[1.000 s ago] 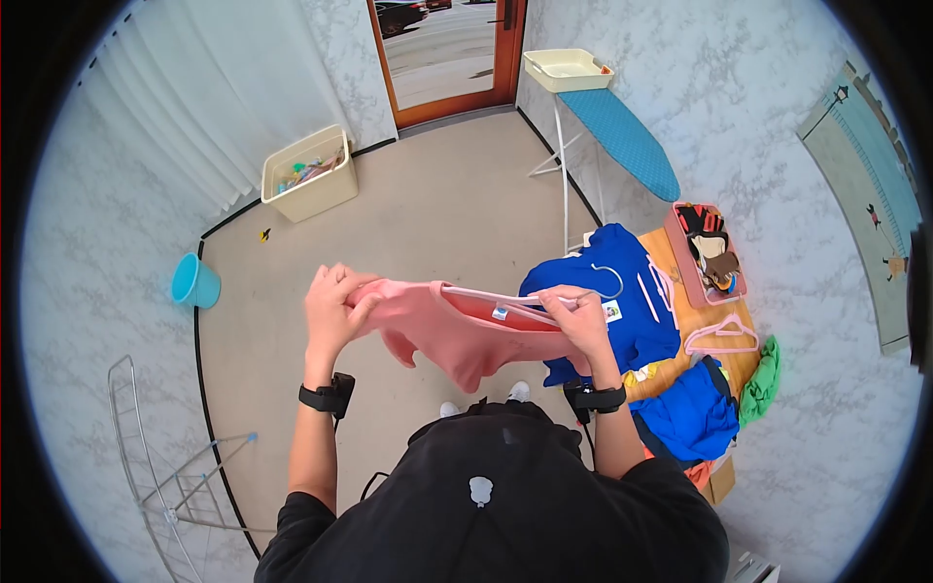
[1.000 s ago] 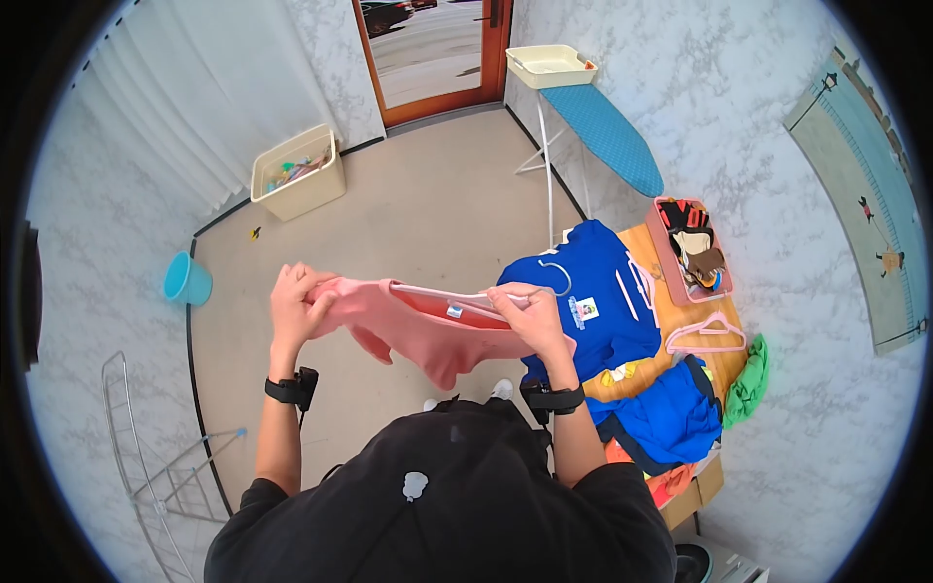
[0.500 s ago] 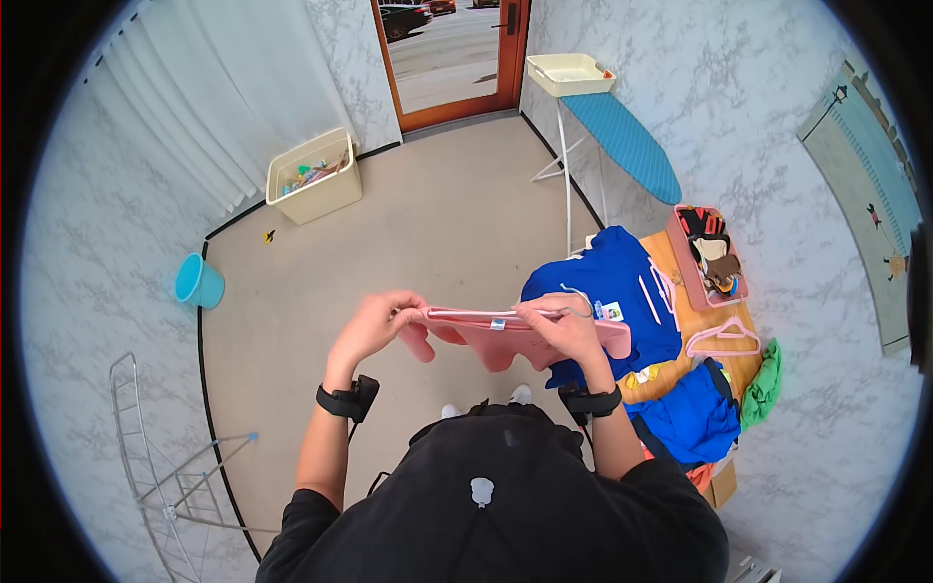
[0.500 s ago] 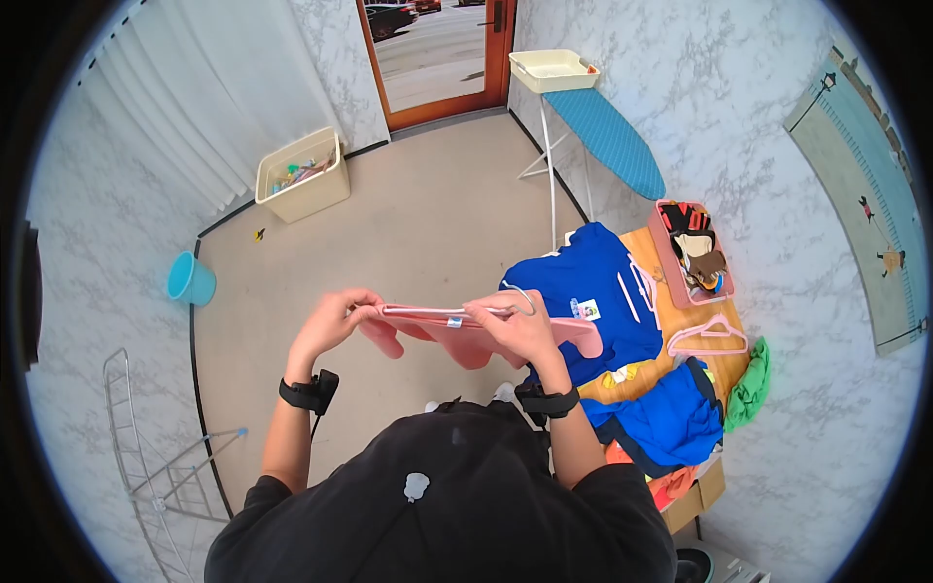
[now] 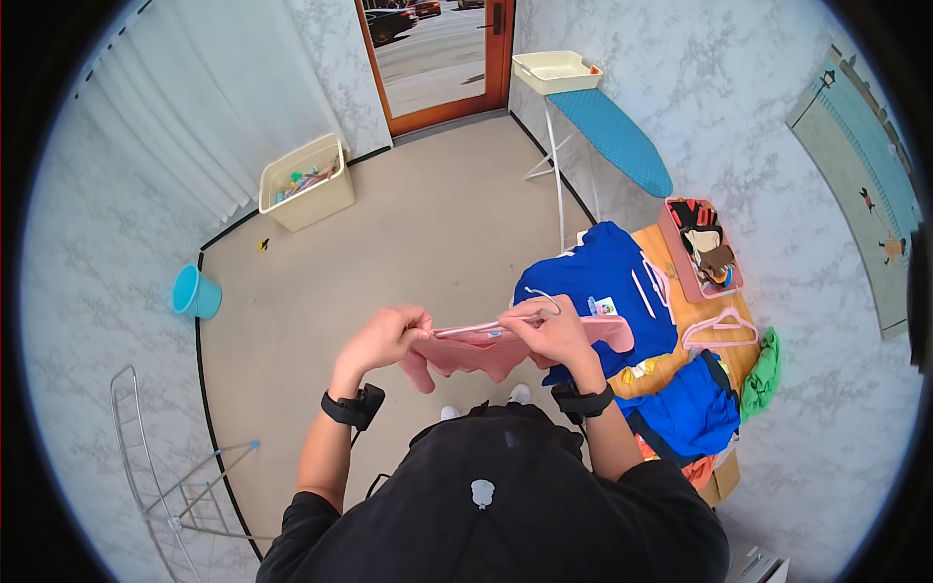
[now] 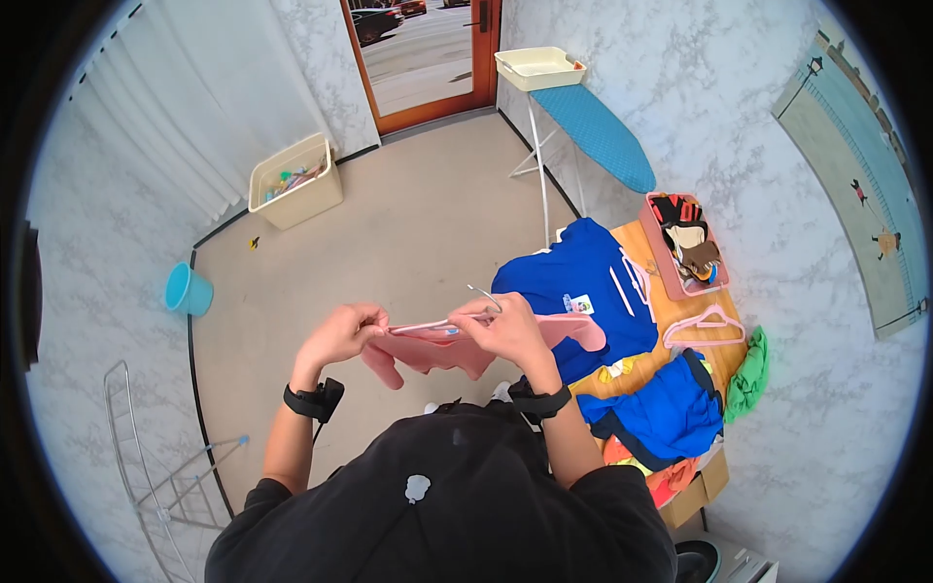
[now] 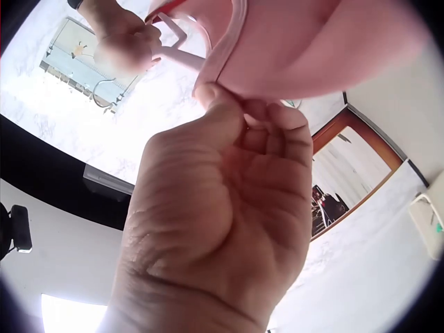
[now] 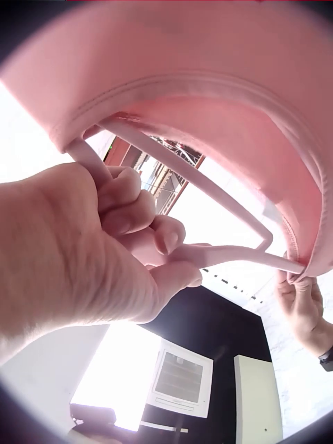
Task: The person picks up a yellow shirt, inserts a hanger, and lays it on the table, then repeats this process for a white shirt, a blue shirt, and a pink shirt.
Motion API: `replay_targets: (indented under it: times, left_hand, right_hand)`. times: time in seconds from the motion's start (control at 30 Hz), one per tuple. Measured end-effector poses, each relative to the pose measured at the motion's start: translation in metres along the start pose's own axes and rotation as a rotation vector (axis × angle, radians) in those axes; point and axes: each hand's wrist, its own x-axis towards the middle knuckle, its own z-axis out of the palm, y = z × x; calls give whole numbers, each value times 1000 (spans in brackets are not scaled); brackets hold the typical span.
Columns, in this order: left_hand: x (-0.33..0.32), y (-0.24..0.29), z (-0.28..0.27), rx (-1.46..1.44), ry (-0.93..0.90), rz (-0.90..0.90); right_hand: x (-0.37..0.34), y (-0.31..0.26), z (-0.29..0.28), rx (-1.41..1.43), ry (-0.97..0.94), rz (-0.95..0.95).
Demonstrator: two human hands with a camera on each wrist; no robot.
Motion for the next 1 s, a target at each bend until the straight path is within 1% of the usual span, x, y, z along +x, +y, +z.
replay_targets:
  times: [0.03, 0.07, 0.13, 0.17, 0.23, 0.27, 0.33, 0.37, 0.43, 0.47, 0.53, 0.6, 0.67, 0.7, 0.73, 0.77, 0.8, 0.83, 0.87, 0.9, 0.93, 1.0]
  left_hand:
    - [1, 3, 6, -37, 91, 58]
    - [3, 5, 11, -39, 82, 59]
    - [9, 10, 18, 4, 173, 139]
    - [12, 15, 24, 6, 165, 142]
    - [13, 24, 37, -261, 136, 101]
    - [15, 24, 38, -261, 133, 102]
    - [17, 22, 39, 92, 186, 243]
    - [17, 18, 39, 91, 188, 241]
    - [17, 4, 35, 178, 119, 92]
    - [16, -1, 33, 178, 120, 92]
    - [14, -8, 29, 195, -1, -76]
    - [10, -9, 27, 173, 30, -49]
    - [4, -17, 27, 150, 62, -20]
    - [2, -28, 28, 67, 113, -24]
    - [-2, -34, 26, -16, 165, -30]
    - [-7, -37, 22, -16, 167, -31]
    - [-12, -36, 17, -99, 201, -71]
    - [-16, -35, 13, -182, 234, -109]
    - [-20, -37, 9, -182, 236, -110]
    - [-24, -38, 6, -271, 278, -153]
    - [-27, -37, 3, -361, 319, -197]
    - [-30, -30, -3, -351, 338, -223]
  right_hand:
    - [0, -2, 1, 12, -27, 28]
    - [0, 1, 4, 12, -23, 36]
    - [3, 9, 12, -51, -65, 29]
    - [4, 11, 17, -50, -59, 33]
    - [5, 9, 23, -129, -122, -76]
    - [5, 9, 23, -129, -120, -74]
    - [5, 8, 22, -42, -142, 26]
    - [5, 8, 22, -42, -144, 26]
    - [5, 9, 16, 36, -85, 51]
    - [5, 9, 12, 36, -86, 50]
    - [6, 8, 4, 102, -97, 125]
    - [6, 5, -2, 150, -87, 125]
    - [6, 5, -8, 79, 27, 7]
    - [8, 7, -19, -57, 4, -46]
    - [8, 10, -25, -105, 62, -68]
    - [8, 12, -32, -196, 115, -113]
    - [6, 15, -40, -286, 169, -159]
    - [3, 23, -48, -296, 178, -112]
    - [-2, 36, -53, -307, 186, -64]
    - [-8, 53, -60, -302, 171, 4]
    - [-11, 65, -62, -107, 207, 181]
    - [-17, 75, -68, -82, 267, 179]
